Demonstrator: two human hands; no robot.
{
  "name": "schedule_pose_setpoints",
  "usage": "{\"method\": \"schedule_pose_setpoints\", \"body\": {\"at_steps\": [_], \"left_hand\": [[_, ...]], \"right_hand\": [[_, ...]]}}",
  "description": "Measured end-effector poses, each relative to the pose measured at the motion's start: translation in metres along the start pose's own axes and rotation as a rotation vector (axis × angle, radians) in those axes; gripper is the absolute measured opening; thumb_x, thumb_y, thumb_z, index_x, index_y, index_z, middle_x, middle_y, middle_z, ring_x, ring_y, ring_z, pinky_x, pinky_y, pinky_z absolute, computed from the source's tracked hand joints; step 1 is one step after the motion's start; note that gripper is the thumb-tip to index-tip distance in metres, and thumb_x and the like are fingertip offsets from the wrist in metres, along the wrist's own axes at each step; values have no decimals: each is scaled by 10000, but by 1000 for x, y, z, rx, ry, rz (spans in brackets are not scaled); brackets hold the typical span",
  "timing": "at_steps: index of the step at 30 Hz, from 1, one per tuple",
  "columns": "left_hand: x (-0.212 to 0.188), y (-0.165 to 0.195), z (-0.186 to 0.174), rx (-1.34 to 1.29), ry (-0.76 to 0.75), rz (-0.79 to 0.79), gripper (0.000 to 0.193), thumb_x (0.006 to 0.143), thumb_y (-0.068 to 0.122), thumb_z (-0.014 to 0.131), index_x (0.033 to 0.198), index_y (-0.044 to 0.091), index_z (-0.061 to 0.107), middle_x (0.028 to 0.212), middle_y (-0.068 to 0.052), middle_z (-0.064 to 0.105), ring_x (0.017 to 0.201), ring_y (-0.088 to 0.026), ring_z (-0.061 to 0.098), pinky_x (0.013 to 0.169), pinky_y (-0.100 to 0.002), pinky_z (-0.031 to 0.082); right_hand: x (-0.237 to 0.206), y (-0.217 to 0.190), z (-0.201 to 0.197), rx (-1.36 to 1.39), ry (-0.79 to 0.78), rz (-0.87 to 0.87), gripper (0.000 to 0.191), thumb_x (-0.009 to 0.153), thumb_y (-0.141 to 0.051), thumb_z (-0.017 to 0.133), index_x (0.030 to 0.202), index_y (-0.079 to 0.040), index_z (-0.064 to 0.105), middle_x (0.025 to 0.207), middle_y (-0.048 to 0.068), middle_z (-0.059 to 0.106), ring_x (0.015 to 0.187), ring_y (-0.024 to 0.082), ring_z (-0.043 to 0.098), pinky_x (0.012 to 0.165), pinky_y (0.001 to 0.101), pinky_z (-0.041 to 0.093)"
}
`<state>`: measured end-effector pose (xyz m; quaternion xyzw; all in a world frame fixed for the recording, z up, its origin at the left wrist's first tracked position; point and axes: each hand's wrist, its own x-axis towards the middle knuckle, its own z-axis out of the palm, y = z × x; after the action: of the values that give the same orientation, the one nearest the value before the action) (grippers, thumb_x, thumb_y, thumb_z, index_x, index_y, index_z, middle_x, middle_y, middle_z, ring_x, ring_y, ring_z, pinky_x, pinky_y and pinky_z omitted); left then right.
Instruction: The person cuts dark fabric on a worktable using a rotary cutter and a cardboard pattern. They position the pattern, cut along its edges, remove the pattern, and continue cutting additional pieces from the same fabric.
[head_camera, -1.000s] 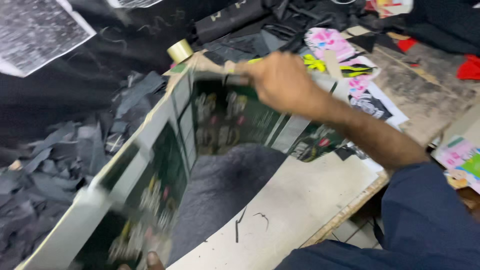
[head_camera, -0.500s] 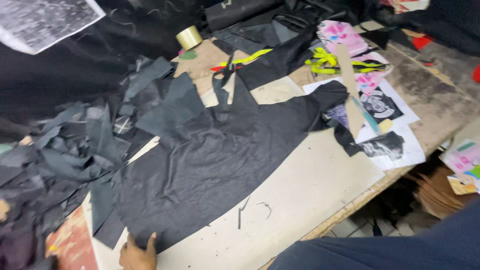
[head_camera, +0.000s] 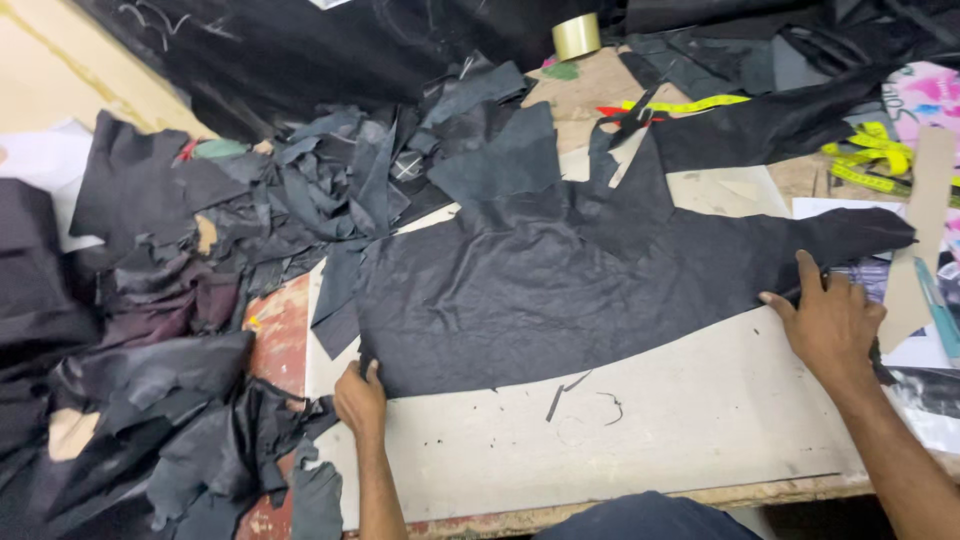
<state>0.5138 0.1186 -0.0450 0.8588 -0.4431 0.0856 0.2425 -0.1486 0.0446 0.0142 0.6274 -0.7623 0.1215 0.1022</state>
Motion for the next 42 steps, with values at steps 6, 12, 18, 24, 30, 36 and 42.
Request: {"method": "schedule_pose_setpoints", "body": {"at_steps": [6, 12, 18, 24, 30, 36, 42], "left_hand": [[-16, -23, -69, -83, -34, -121, 354, 940, 374, 719, 1126, 76, 764, 1007, -246, 728, 928, -475, 681, 782, -528, 521], [-110, -85, -162, 135, 5, -213, 360, 970, 391, 732, 1130, 71, 776, 1024, -219, 748, 918, -444, 705, 774, -523, 544], [-208, -136, -187, 241, -55, -416, 362, 961, 404, 725, 1112, 80, 780, 1026, -203, 760, 917, -425, 722, 770, -518, 559], [-254, -155, -183, 338, -159, -608, 329, 950, 374, 736, 1130, 102, 780, 1040, -197, 767, 926, -434, 718, 775, -523, 556], [-252, -99, -157, 403, -61, -212, 711, 837, 183, 787, 1469, -25, 537, 1458, -242, 566, 1281, -404, 591, 1045, -472, 501], [-212, 41, -93, -115, -331, 296, 808, 918, 391, 675, 1557, 5, 365, 1634, -249, 333, 1526, -378, 279, 1232, -567, 174], [-217, 200, -22, -123, -334, 649, 890, 970, 586, 577, 1602, 18, 314, 1678, -273, 172, 1572, -392, 104, 1219, -643, 72]], "right_hand": [[-16, 31, -3, 511, 178, -281, 110, 1130, -176, 664, 1193, -102, 716, 1096, 120, 732, 963, 256, 687, 873, 313, 528], [-89, 35, -33, 567, -221, 11, 199, 1051, -186, 712, 1236, -159, 782, 949, 124, 737, 661, 191, 636, 612, 321, 506], [-160, 10, -21, 483, -265, -22, 238, 1074, -243, 727, 1288, -147, 771, 1044, 147, 754, 636, 214, 640, 714, 325, 530], [-197, 0, -21, 251, -266, -35, 432, 1079, -386, 707, 1362, -63, 656, 1129, 217, 739, 987, 371, 709, 932, 464, 555], [-195, -17, -58, -4, -518, 50, 866, 944, -548, 700, 1616, -62, 455, 1122, 261, 720, 955, 439, 724, 799, 530, 583], [-220, -9, -77, -228, -529, -88, 826, 937, -436, 712, 1664, -137, 457, 1076, 114, 733, 815, 305, 746, 766, 461, 603], [-244, 10, -79, -202, -67, -184, 441, 941, -256, 737, 1356, -126, 665, 1008, 46, 722, 1019, 228, 660, 1016, 465, 449]]}}
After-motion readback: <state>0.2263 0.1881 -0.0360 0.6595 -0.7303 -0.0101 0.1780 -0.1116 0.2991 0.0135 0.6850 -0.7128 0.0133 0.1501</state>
